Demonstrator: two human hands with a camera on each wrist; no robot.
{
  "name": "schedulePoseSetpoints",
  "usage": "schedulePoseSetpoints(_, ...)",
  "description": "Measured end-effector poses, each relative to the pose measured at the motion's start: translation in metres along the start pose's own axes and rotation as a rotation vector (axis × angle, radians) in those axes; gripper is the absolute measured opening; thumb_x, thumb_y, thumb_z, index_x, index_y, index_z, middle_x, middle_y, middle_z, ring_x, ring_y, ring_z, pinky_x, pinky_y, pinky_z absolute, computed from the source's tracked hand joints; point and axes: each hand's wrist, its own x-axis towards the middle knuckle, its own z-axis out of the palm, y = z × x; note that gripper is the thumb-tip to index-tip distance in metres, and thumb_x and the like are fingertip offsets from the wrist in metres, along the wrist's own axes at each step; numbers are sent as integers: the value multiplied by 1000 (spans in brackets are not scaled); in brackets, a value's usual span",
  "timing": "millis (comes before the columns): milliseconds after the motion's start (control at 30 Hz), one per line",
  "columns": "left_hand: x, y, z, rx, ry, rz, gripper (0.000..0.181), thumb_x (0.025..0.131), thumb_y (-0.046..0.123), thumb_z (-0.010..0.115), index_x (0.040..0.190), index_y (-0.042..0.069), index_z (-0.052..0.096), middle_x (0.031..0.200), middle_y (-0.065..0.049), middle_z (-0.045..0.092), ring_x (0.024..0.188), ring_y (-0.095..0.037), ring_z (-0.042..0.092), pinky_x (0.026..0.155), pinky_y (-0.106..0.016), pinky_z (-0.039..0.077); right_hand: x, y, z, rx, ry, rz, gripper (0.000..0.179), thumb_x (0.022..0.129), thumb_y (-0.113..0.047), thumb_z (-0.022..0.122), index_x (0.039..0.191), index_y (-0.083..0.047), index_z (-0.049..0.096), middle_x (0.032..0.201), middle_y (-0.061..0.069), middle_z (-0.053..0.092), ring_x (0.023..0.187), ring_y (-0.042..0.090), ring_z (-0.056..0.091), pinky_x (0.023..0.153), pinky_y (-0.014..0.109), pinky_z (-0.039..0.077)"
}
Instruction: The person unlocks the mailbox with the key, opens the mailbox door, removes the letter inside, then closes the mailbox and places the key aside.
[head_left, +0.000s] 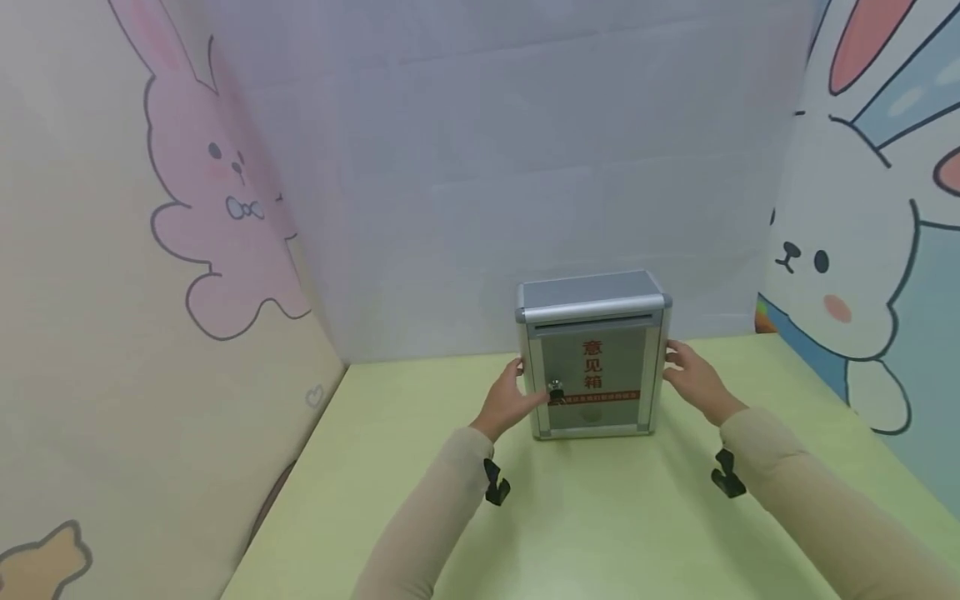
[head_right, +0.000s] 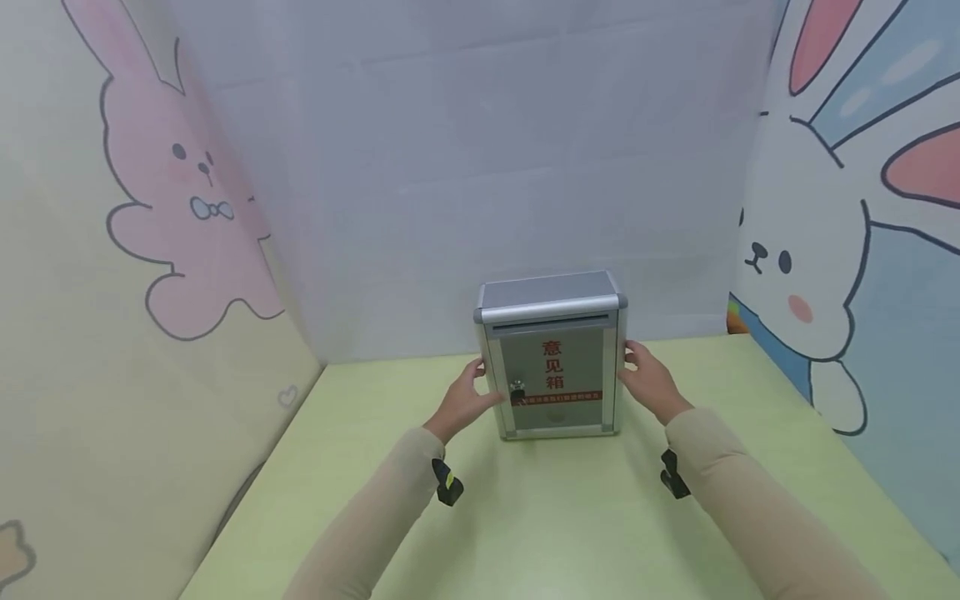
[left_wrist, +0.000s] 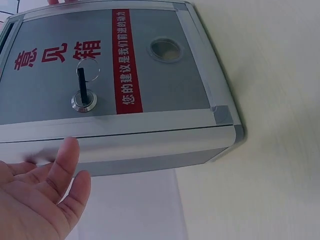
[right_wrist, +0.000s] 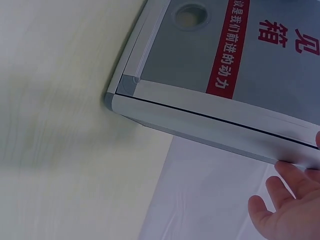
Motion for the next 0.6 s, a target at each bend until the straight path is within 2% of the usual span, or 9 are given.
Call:
schedulePoseSetpoints(200,-14,-3,-8,51,-7,25,75,82,26,67,144,1,34,137,-18,49,124,-37,46,99,-51,38,-13,2,1,-16,27,-42,54,92,-1,41,141,15,23,134,41,37,126,54,32,96,62,34)
schedulePoseSetpoints(300,-20,-5,-14,68,-10,40,74,81,26,68,143,1,36,135,-17,51,101,-29,59,88,-45,46,-18,1,3,-21,45,-63,47,93,-1,41,136,15,29,131,40,41,124,54,35,94,62,35)
schedulePoseSetpoints(433,-32,-4,-21,55,-30,34,67,83,24,66,141,1,39,132,-16,53,78,-17,54,69,-36,46,-30,-4,6,-34,57,-80,37,94,-2,42,127,14,36,127,41,44,120,54,39,92,63,36)
schedulePoseSetpoints(600,-46,-4,-26,53,-52,45,62,85,26,62,138,1,43,127,-15,56,81,-16,51,65,-33,43,-45,-7,6,-62,61,-100,29,94,-3,42,118,13,41,122,40,48,115,54,43,88,62,39)
